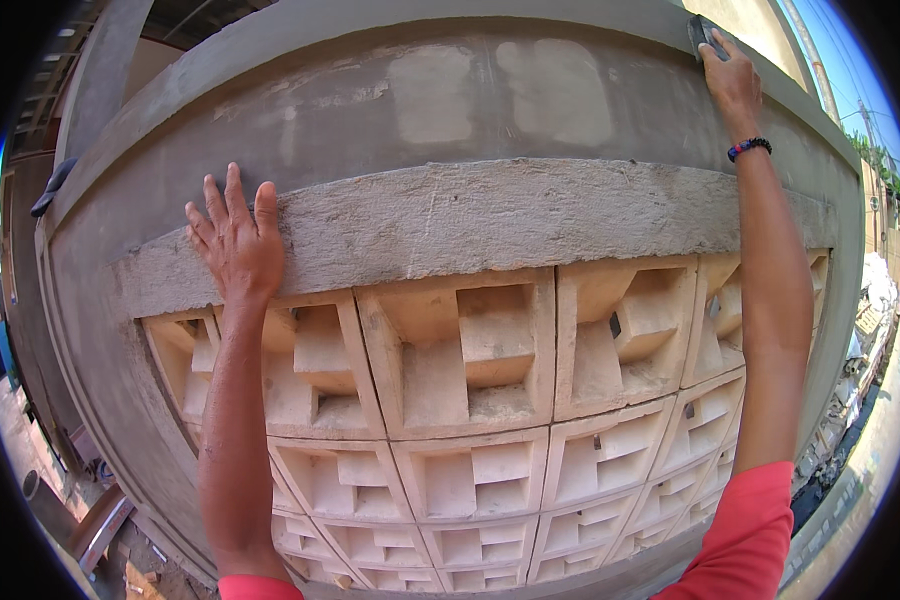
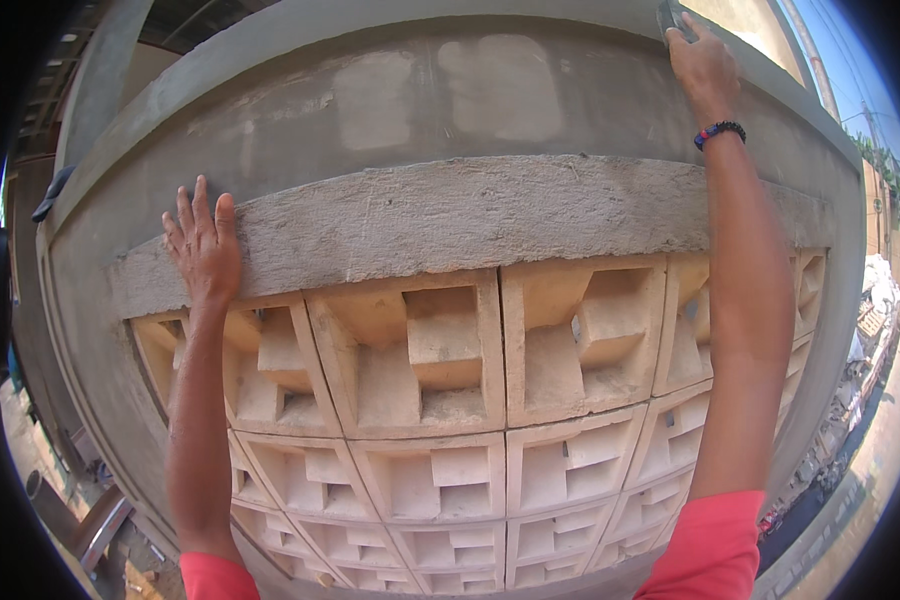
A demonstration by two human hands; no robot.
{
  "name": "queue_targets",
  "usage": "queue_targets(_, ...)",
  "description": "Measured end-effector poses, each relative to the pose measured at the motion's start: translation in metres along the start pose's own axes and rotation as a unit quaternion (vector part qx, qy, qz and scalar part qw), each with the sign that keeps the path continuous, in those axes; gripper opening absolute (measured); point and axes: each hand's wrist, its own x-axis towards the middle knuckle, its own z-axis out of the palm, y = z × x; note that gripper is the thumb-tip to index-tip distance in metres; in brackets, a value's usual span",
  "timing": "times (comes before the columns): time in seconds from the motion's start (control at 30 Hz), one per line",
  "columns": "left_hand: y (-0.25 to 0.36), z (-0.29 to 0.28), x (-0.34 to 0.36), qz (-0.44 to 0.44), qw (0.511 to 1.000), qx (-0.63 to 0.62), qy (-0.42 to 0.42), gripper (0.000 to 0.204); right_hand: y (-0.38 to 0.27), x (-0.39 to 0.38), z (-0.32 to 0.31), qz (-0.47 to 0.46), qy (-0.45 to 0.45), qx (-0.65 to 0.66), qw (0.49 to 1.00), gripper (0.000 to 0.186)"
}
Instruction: The person applies and smooths wet cement onto a curved wall section above decorative blocks using a trowel. They repeatedly scoop cement from a bucket and spread it along the wall's edge, smoothing the surface with the trowel.
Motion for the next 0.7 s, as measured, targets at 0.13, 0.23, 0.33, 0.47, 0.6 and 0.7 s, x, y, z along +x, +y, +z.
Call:
queue_targets(0.13, -0.005, 0.003, 0.001, 0.005, 1.000, -0.009, -0.009, 0.073, -0.133, -0.056, -0.004, -0.131, 0.025, 0.133, 0.982, 0.037)
queue_targets(0.23, -0.005, 0.004, 0.002, 0.006, 1.000, -0.013, -0.008, 0.073, -0.165, -0.068, -0.004, -0.234, 0.019, 0.145, 0.961, 0.036)
queue_targets(0.33, -0.009, 0.001, 0.000, 0.004, 1.000, 0.000, -0.006, 0.073, -0.144, -0.076, -0.010, -0.313, 0.009, 0.163, 0.936, 0.037)
queue_targets(0.47, 0.000, -0.004, -0.003, -0.001, 1.000, 0.015, -0.007, 0.073, -0.042, -0.035, -0.023, -0.182, -0.038, 0.144, 0.972, 0.041)
queue_targets(0.6, 0.001, 0.008, 0.000, 0.001, 1.000, 0.006, -0.004, 0.074, -0.068, -0.032, -0.027, -0.084, -0.043, 0.144, 0.985, 0.039)
queue_targets(0.7, -0.005, 0.009, 0.005, 0.006, 1.000, -0.002, 0.001, 0.075, -0.134, -0.058, -0.020, -0.195, -0.014, 0.144, 0.970, 0.040)
